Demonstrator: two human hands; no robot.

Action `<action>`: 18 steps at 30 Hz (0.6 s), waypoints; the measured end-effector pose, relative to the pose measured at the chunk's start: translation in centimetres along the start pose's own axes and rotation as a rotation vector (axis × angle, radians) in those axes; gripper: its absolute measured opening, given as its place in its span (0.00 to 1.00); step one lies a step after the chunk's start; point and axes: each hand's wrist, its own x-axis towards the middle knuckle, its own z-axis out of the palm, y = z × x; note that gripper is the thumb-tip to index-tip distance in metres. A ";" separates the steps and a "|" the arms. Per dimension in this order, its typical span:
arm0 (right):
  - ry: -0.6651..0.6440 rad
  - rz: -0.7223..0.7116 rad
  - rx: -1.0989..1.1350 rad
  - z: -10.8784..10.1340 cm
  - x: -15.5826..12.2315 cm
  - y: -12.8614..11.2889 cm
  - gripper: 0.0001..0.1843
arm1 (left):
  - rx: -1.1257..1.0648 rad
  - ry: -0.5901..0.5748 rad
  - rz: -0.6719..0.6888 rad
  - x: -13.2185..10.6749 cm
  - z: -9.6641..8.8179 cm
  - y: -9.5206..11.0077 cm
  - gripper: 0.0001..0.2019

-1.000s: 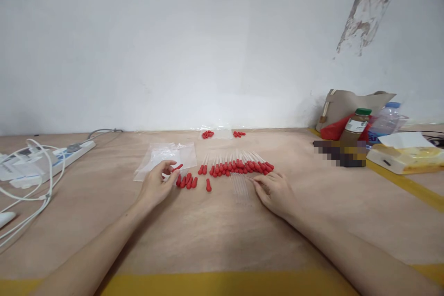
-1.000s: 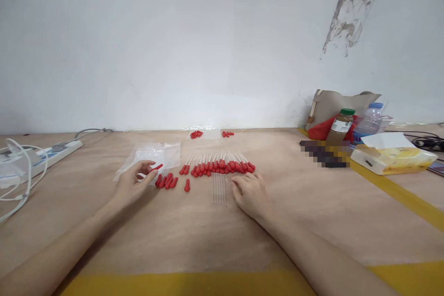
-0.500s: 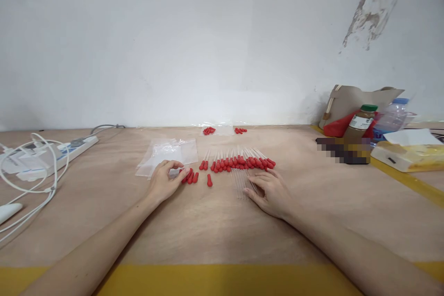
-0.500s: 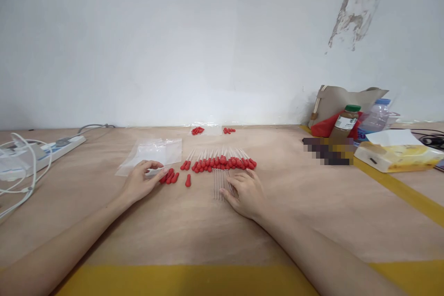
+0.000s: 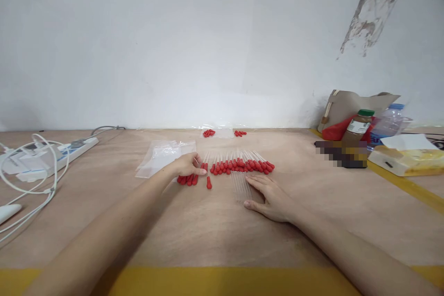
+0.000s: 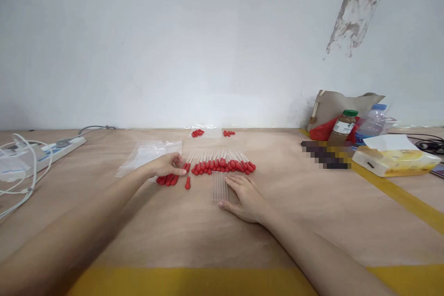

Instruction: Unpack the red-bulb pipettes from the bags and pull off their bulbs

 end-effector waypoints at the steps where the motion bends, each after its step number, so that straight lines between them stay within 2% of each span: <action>1: -0.023 -0.011 0.010 -0.1 0.0 0.2 0.35 | -0.015 -0.042 -0.001 0.3 0.1 -0.1 0.20; 4: -0.043 -0.041 0.030 0.0 0.1 0.6 0.34 | -0.039 -0.116 -0.008 0.7 0.3 -0.5 0.20; 11: -0.035 -0.053 0.054 0.2 0.3 1.0 0.35 | -0.088 -0.118 -0.033 0.9 0.6 -0.5 0.18; 15: -0.045 -0.012 0.076 0.2 0.1 1.1 0.40 | -0.083 -0.058 -0.040 0.6 0.5 -0.3 0.15; 18: -0.038 0.002 0.082 0.3 0.0 1.3 0.42 | -0.037 0.051 -0.023 -0.1 -0.3 -0.2 0.14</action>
